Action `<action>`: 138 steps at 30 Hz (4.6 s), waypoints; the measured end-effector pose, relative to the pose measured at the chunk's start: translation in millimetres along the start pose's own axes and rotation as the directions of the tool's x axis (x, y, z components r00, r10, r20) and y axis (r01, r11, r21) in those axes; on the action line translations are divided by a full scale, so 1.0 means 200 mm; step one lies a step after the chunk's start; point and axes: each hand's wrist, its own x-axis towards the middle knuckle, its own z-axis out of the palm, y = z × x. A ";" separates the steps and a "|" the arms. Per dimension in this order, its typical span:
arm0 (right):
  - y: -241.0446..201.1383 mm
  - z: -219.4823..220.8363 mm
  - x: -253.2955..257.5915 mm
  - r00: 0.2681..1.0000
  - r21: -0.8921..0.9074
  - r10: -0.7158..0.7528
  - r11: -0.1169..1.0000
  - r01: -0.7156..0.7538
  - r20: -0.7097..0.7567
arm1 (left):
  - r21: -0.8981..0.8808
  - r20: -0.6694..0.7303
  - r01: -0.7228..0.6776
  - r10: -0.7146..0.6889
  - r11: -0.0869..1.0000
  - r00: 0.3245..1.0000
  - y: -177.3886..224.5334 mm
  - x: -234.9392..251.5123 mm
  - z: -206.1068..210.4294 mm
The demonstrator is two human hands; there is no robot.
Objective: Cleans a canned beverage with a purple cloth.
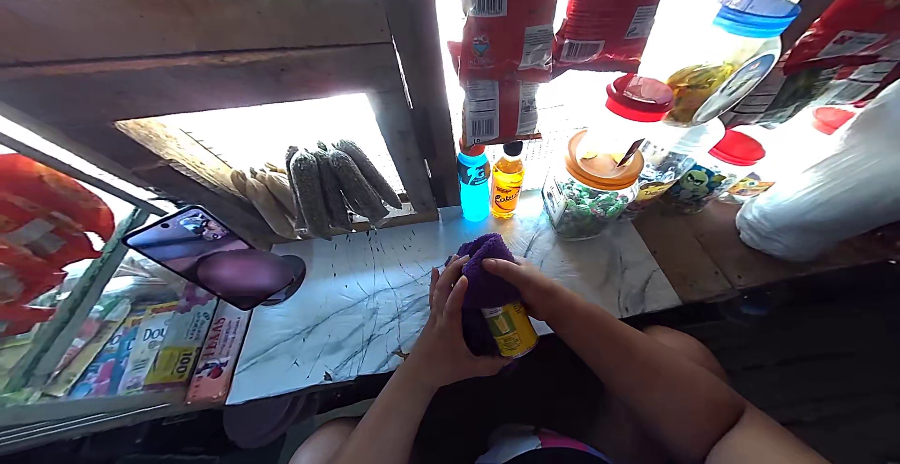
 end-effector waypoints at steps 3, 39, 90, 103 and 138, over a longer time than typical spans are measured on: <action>0.00 0.02 0.02 0.998 -0.227 -0.019 0.974 0.007 -0.052 | 0.097 -0.006 -0.012 0.013 0.995 1.000 0.01 -0.01 -0.02; 0.16 0.15 0.01 0.999 -0.585 0.040 0.810 -0.027 0.009 | 0.304 -0.128 0.175 -0.142 0.936 0.982 0.03 -0.04 -0.20; 0.10 0.24 0.04 0.995 -0.225 -0.062 0.973 0.042 -0.083 | 0.120 -0.034 0.018 -0.014 0.993 0.999 0.15 -0.07 -0.13; 0.10 0.15 -0.01 0.997 0.230 0.003 0.973 0.015 -0.078 | 0.078 0.030 0.125 -0.127 0.989 0.991 0.12 -0.03 -0.06; 0.03 0.36 -0.05 0.985 0.042 0.163 0.986 -0.161 -0.049 | -0.592 0.072 0.483 -0.555 0.645 0.829 0.11 0.01 -0.25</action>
